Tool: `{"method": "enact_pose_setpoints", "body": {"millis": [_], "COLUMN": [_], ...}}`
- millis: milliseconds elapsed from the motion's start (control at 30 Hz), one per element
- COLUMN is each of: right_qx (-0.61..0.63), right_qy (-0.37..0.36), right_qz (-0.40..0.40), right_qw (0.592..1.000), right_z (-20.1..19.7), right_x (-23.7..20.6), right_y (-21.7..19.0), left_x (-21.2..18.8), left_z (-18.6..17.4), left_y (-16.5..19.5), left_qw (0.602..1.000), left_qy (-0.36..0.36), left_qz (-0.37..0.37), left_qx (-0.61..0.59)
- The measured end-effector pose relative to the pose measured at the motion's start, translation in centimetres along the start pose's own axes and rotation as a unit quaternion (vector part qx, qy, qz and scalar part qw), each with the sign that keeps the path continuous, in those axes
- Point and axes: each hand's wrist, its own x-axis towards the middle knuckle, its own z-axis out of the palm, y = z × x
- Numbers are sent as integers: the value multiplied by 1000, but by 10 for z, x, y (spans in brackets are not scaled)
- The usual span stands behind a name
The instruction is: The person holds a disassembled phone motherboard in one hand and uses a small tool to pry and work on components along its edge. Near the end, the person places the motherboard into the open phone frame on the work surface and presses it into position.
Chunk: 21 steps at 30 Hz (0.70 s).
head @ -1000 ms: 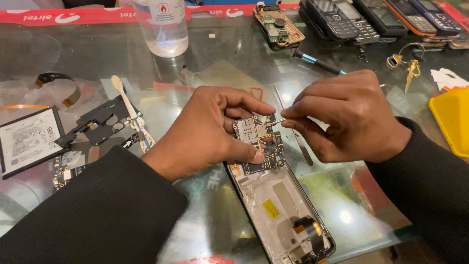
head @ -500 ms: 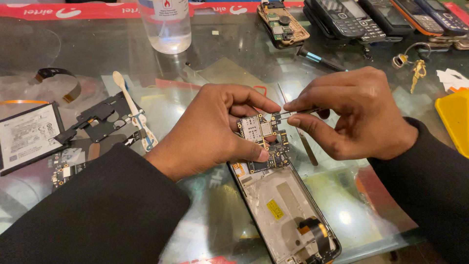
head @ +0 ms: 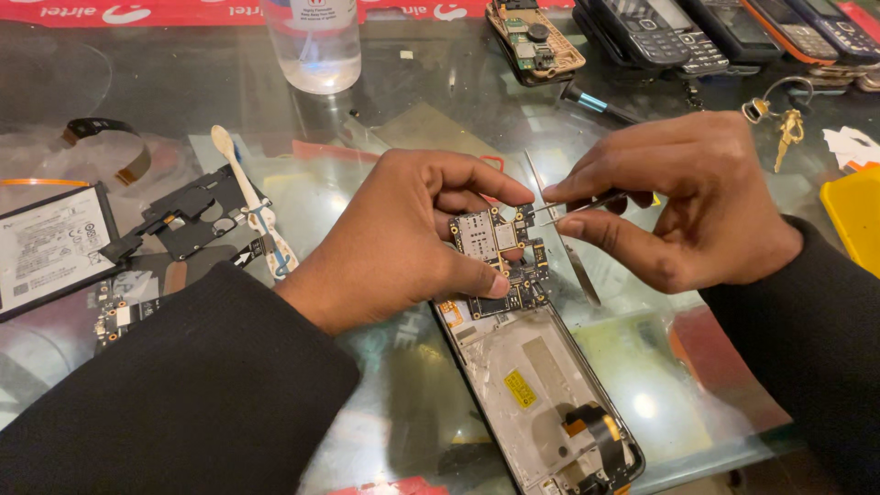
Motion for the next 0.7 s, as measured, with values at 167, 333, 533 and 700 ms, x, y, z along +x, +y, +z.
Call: {"method": "enact_pose_setpoints", "body": {"millis": [167, 333, 533, 700], "right_qx": [11, -5, 2, 0], "right_qy": [-8, -16, -7, 3], "right_qz": [-26, -19, -40, -40], "right_qw": [1000, 1000, 999, 999], "right_z": [-3, -3, 1, 2], "right_x": [1, 1, 4, 3], "right_y": [2, 3, 3, 1], "left_x": [0, 3, 2, 2], "left_z": [-1, -1, -1, 0], "left_y": [1, 1, -1, -2], "left_qw": [998, 999, 999, 997], "left_qy": [22, 41, 40, 40], "left_qz": [34, -12, 8, 50], "left_qx": [42, -16, 9, 35]}}
